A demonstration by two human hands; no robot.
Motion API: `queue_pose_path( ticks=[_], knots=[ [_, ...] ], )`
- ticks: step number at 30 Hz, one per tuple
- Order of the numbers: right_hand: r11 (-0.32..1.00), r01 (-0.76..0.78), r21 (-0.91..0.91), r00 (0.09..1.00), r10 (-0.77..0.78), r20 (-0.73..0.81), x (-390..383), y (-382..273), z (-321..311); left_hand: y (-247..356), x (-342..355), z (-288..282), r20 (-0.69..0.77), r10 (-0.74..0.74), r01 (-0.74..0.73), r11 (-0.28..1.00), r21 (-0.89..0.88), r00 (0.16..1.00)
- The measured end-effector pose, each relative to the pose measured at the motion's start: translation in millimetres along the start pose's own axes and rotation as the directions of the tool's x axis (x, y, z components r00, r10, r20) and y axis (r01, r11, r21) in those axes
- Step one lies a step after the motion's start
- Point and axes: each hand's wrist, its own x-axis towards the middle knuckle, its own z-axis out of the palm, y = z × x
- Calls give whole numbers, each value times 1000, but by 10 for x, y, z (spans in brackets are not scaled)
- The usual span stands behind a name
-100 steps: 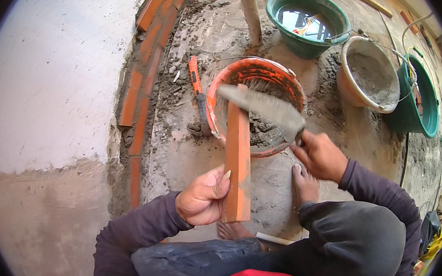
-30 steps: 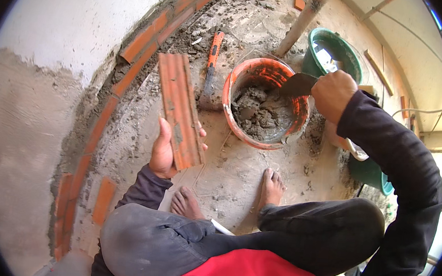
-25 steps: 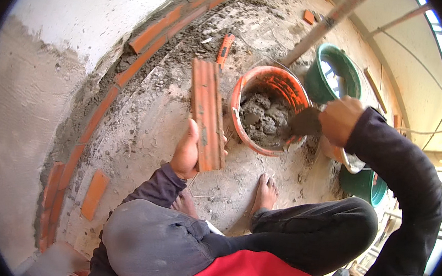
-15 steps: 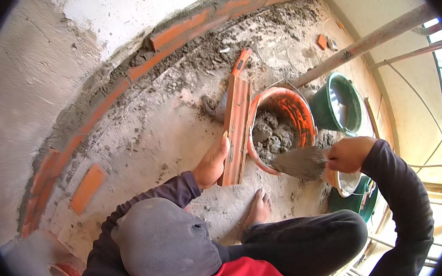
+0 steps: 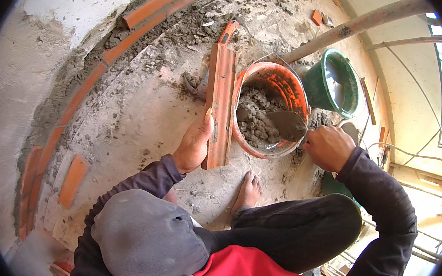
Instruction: The person prepares mortar in a bucket, applies it to a brick using a trowel, and then places the brick onto a wall under construction, tapping it into place with a hammer.
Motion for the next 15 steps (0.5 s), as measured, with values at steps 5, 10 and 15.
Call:
queue_pose_path(
  ticks=[5, 10, 15],
  knots=[
    [994, -106, 6, 994, 106, -9, -185, 133, -358, 32, 54, -29, 30, -15, 15, 1000, 0, 999],
    [949, 108, 297, 991, -128, 49, -22, 376, 32, -82, 276, -21, 30, -68, 67, 997, 34, 997],
    [998, -42, 39, 997, 39, 63, 193, 656, -8, 114, 729, 50, -52, -17, 23, 993, 120, 999]
  ],
)
